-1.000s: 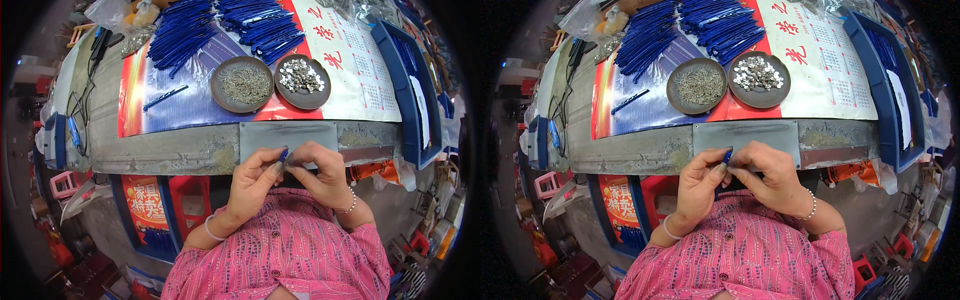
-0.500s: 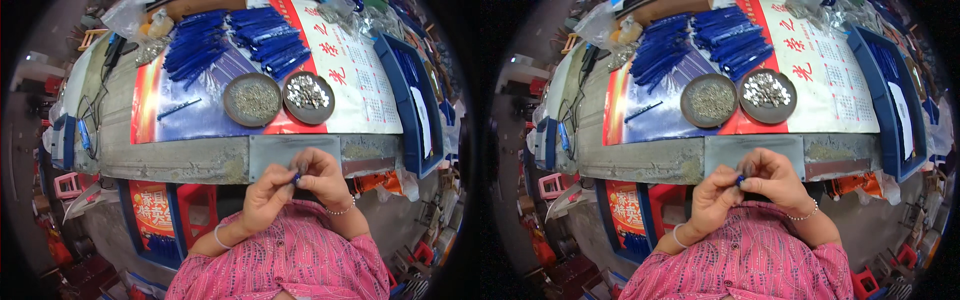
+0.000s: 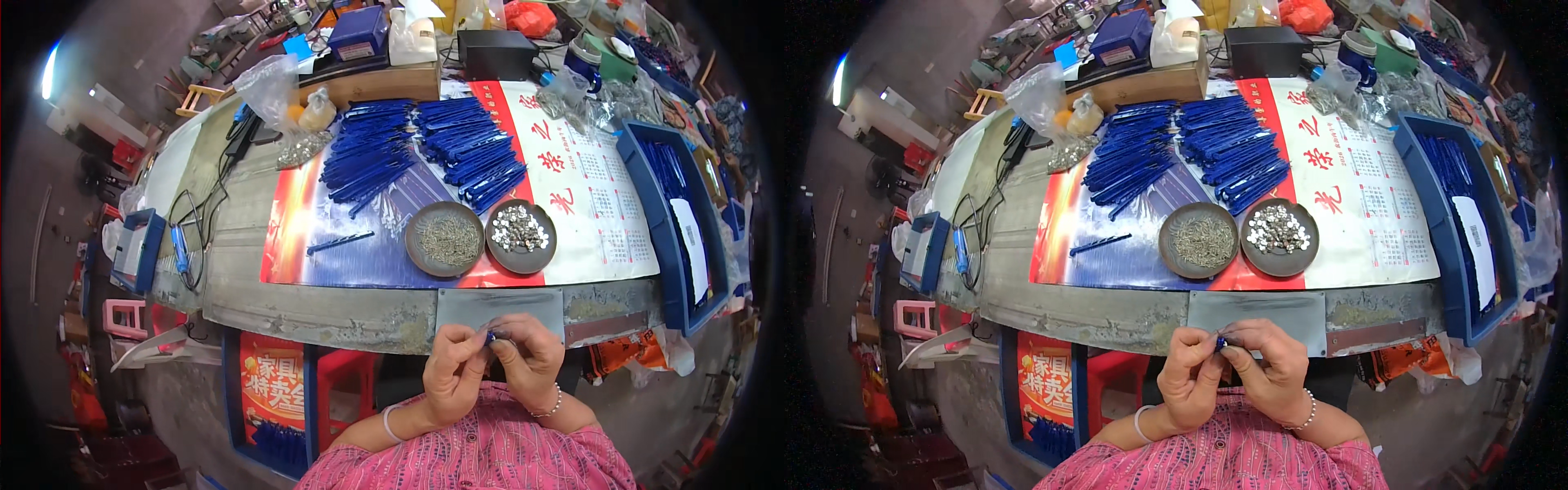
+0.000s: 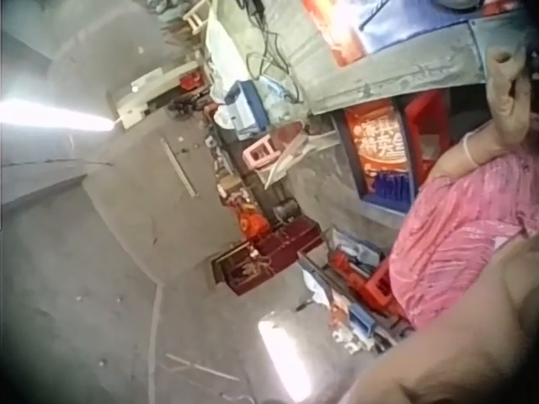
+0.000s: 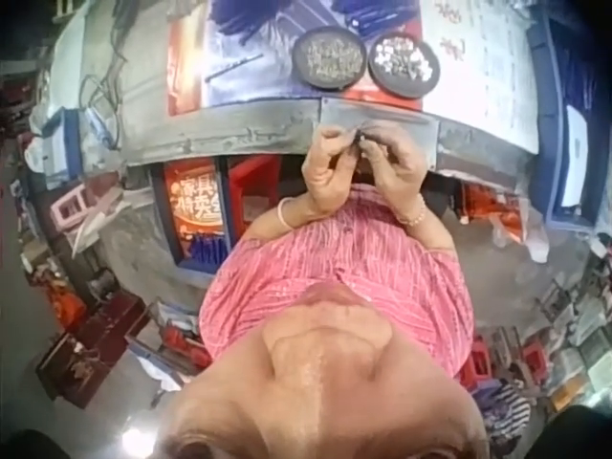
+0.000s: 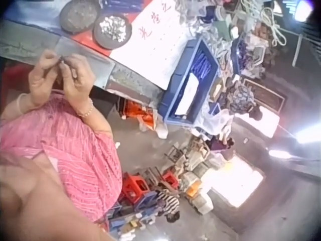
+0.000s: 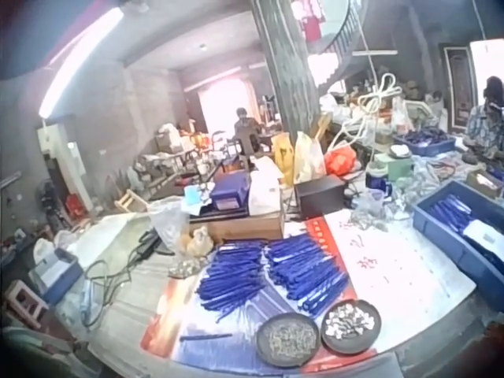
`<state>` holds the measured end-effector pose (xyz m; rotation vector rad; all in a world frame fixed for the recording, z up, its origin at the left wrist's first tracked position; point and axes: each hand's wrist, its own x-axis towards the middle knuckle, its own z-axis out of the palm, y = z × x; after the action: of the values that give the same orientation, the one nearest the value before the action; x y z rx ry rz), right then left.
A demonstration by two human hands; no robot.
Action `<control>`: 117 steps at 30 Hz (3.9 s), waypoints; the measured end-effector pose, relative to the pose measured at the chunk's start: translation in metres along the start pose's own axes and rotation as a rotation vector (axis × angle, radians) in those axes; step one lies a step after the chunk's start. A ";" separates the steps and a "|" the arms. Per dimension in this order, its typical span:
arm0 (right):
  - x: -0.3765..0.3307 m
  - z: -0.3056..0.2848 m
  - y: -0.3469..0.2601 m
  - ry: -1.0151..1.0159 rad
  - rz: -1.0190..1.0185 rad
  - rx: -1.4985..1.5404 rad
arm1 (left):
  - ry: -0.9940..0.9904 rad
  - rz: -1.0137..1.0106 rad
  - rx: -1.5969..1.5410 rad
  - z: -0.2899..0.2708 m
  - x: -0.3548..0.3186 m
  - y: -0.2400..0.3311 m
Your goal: Manually assembling small blue plastic components with metal pins on a workbench.
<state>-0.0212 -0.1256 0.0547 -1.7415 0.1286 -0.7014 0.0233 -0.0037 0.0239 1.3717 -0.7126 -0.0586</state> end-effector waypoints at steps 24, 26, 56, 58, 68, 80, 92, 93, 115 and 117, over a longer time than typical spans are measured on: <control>0.003 -0.005 0.026 -0.028 -0.310 -0.191 | -0.052 -0.173 -0.175 0.008 -0.005 0.005; 0.003 -0.008 0.025 -0.012 -0.385 -0.194 | -0.070 -0.159 -0.159 0.009 -0.008 0.007; 0.007 -0.002 0.040 0.005 0.082 0.050 | 0.128 -0.474 -0.636 0.004 -0.005 -0.012; -0.001 0.002 0.045 0.178 0.161 0.090 | 0.136 -0.495 -0.698 0.002 -0.005 -0.007; 0.009 -0.004 0.026 -0.266 0.361 0.209 | 0.090 -0.479 -0.624 0.003 -0.006 -0.007; 0.008 -0.021 0.023 -0.233 0.030 -0.163 | -0.024 -0.556 -0.690 0.007 -0.001 0.002; -0.028 -0.114 0.074 0.183 0.061 -0.363 | -0.658 -0.271 0.271 0.024 0.077 -0.020; -0.031 -0.113 0.076 0.239 0.033 -0.323 | -0.665 -0.273 0.270 0.029 0.081 -0.026; -0.021 -0.115 0.079 0.233 -0.123 -0.399 | -1.028 0.034 0.926 -0.010 0.102 -0.032; -0.020 -0.115 0.081 0.224 -0.168 -0.417 | -0.990 0.044 0.909 0.000 0.103 -0.033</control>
<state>-0.0749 -0.2380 -0.0126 -2.0811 0.3024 -1.0502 0.1166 -0.0566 0.0377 2.2024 -1.7320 -0.4440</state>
